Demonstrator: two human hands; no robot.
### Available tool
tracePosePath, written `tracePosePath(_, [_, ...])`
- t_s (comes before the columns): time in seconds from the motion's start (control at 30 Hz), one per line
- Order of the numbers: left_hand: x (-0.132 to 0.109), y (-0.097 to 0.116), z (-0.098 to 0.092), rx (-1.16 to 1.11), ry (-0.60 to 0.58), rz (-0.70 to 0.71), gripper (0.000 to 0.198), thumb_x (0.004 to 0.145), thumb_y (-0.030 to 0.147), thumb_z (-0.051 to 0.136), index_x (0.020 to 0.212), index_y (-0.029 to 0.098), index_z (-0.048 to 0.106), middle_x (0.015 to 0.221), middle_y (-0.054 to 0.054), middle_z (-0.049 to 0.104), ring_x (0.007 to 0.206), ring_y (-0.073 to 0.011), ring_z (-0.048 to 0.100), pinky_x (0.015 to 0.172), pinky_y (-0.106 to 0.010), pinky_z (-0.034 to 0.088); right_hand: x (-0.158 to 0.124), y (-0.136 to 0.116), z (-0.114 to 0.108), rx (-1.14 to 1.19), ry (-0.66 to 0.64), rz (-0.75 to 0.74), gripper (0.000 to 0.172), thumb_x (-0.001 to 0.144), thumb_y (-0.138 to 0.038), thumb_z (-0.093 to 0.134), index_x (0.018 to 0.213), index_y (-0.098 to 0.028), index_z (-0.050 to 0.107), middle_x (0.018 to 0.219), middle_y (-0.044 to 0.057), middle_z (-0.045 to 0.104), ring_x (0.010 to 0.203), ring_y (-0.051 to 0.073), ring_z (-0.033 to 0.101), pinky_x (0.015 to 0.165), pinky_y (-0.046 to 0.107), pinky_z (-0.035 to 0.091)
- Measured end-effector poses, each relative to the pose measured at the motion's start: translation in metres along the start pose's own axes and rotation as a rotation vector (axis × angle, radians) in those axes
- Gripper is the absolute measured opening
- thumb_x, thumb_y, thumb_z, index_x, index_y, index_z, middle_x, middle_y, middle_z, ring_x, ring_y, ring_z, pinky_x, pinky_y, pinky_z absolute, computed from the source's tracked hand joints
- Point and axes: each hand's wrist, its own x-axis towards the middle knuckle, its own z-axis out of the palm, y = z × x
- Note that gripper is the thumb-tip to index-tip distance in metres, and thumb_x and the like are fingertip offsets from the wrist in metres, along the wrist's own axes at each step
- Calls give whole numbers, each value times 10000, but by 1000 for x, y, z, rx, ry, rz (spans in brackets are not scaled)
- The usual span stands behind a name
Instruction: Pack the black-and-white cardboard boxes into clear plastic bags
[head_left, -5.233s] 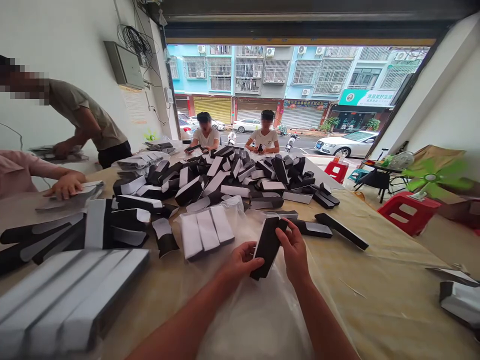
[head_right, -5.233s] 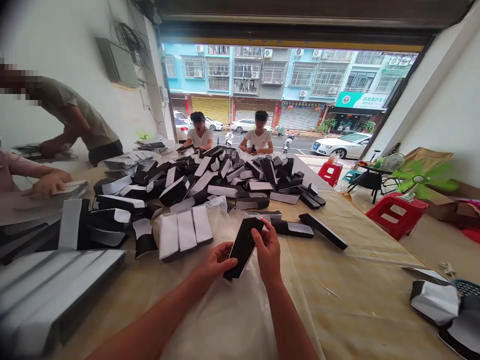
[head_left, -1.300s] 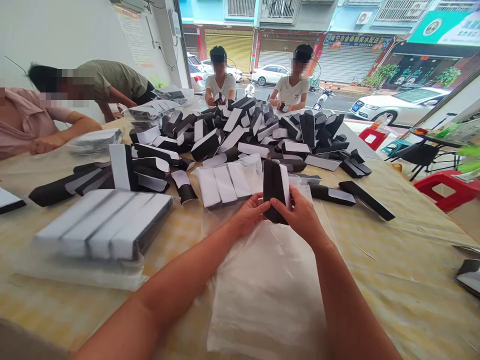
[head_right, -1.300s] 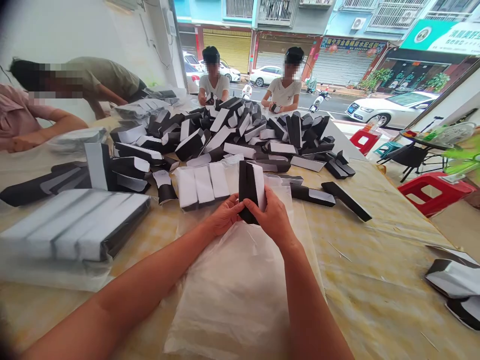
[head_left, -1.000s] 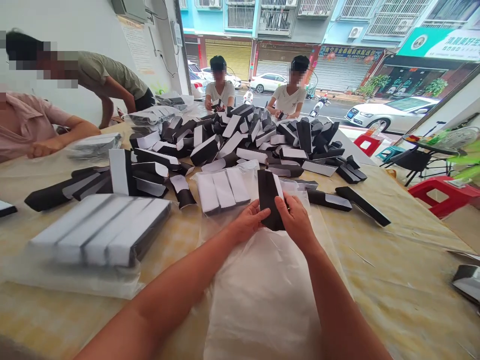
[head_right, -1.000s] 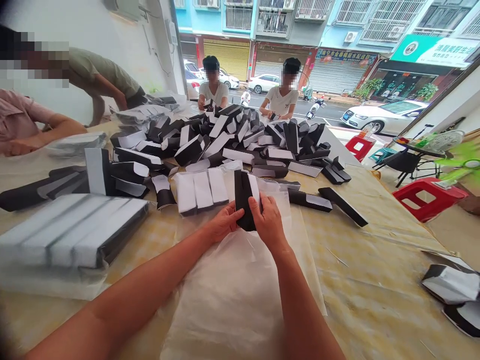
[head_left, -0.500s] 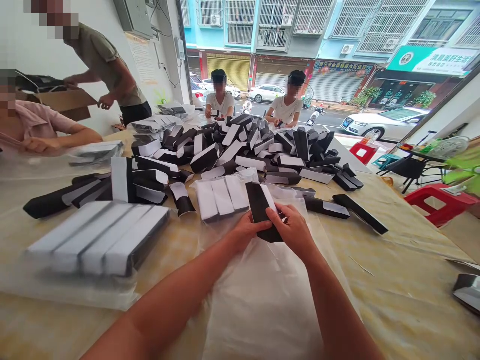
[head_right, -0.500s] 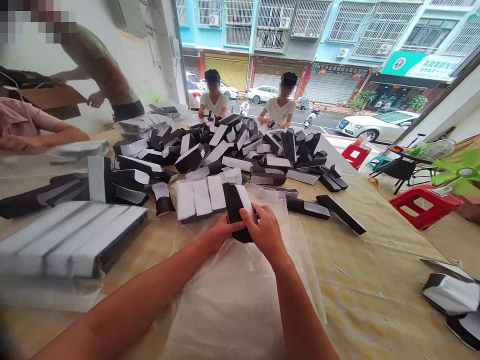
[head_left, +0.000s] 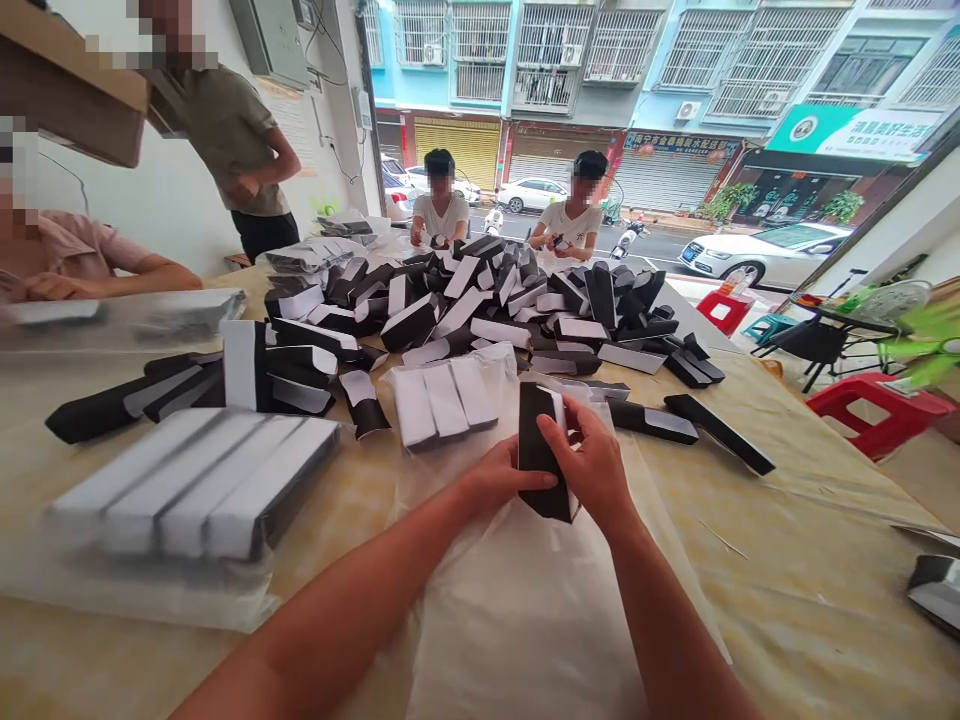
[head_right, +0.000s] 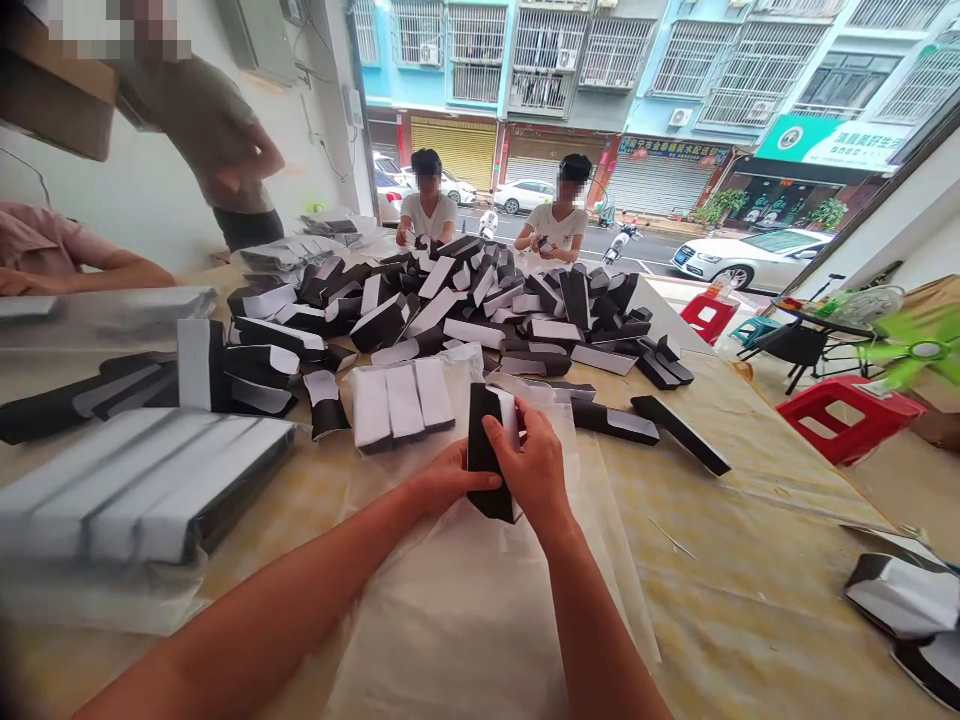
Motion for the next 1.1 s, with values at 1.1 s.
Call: tracePosePath(1.1, [-4, -2, -3, 144, -60, -89, 567, 573, 307, 919, 1065, 180, 668, 953, -34, 687, 885, -183, 613, 816, -310, 464, 3, 3, -6, 81, -27, 159, 732, 775, -688, 585, 1276, -159, 655, 1050, 125, 744, 976, 328, 675, 815, 441, 531])
